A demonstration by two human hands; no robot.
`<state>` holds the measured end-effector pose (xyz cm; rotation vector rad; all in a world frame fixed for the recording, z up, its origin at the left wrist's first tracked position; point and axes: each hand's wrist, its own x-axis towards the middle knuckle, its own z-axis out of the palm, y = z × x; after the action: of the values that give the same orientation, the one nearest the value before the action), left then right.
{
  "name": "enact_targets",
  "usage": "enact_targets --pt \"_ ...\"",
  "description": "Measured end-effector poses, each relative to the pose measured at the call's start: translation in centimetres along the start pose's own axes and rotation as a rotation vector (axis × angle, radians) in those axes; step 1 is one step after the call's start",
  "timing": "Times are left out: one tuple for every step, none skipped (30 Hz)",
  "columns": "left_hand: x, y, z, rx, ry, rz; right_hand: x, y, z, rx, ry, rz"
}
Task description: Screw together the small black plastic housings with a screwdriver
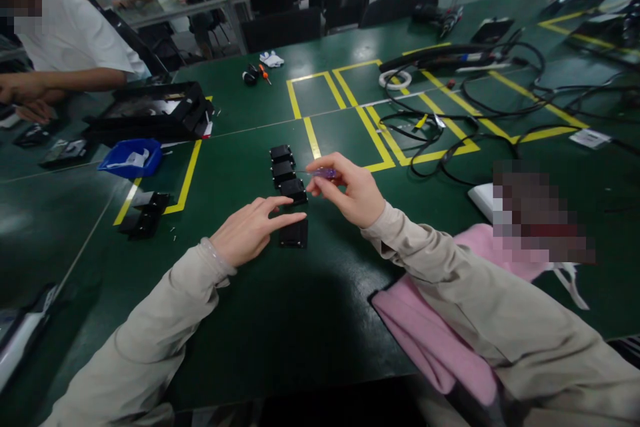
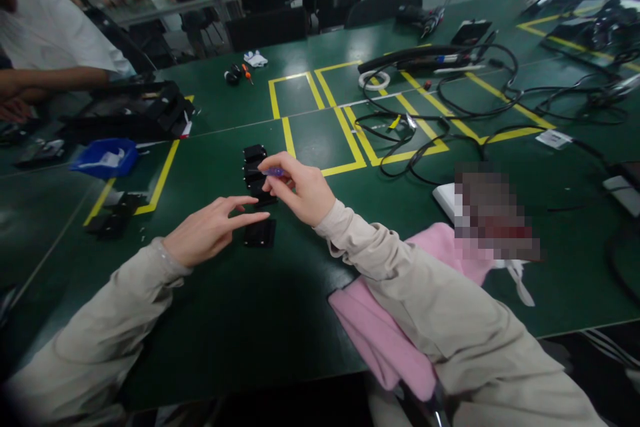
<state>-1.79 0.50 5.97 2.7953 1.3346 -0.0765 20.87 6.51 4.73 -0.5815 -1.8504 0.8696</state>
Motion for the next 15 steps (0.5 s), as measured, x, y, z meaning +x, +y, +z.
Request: enact_targets --pt "0.1 -0.2 0.2 0.011 -0.014 0.024 0.0 -0.1 0.0 0.027 0.006 0.009" --pt "0.2 -0.3 0.4 0.013 -0.023 0.037 0.0 -0.3 0.0 0.049 0.019 0.017" --pt "0.3 -0.3 0.6 0.006 -0.027 0.040 0.0 -0.5 -0.1 0.061 0.047 0.027" --pt "0.4 -0.3 0.7 -0.008 -0.028 0.035 0.0 -0.8 -0.2 0.057 0.078 0.036" --pt "0.5 -0.3 0.8 -0.027 -0.026 0.024 0.0 -1.1 -0.3 0.032 0.112 0.039" --pt "0.6 -0.2 0.8 -0.049 -0.023 0.011 0.0 -1.4 -0.5 -0.015 0.137 0.030" --pt "0.6 -0.1 0.8 -0.069 -0.019 -0.003 0.1 -1.6 -0.6 -0.087 0.164 0.012" --pt "0.6 0.0 0.8 -0.088 -0.016 -0.017 0.1 -1.9 -0.7 -0.160 0.177 -0.021" --pt "0.6 0.1 0.9 -0.106 -0.010 -0.032 0.1 -2.1 -0.8 -0.213 0.174 -0.047" --pt "0.6 0.1 0.9 -0.123 0.000 -0.052 0.1 -2.2 -0.8 -0.257 0.165 -0.072" --pt "0.6 0.2 1.1 -0.139 0.016 -0.074 0.0 -2.3 -0.7 -0.288 0.148 -0.094" --pt "0.6 0.4 1.4 -0.153 0.034 -0.100 -0.1 -2.3 -0.6 -0.309 0.125 -0.109" --pt "0.5 0.5 1.7 -0.165 0.056 -0.128 -0.2 -2.3 -0.4 -0.326 0.102 -0.120" --pt "0.5 0.7 2.1 -0.174 0.081 -0.156 -0.3 -2.2 -0.3 -0.341 0.078 -0.128" --pt "0.5 0.9 2.5 -0.180 0.105 -0.182 -0.4 -2.2 0.0 -0.357 0.056 -0.131"
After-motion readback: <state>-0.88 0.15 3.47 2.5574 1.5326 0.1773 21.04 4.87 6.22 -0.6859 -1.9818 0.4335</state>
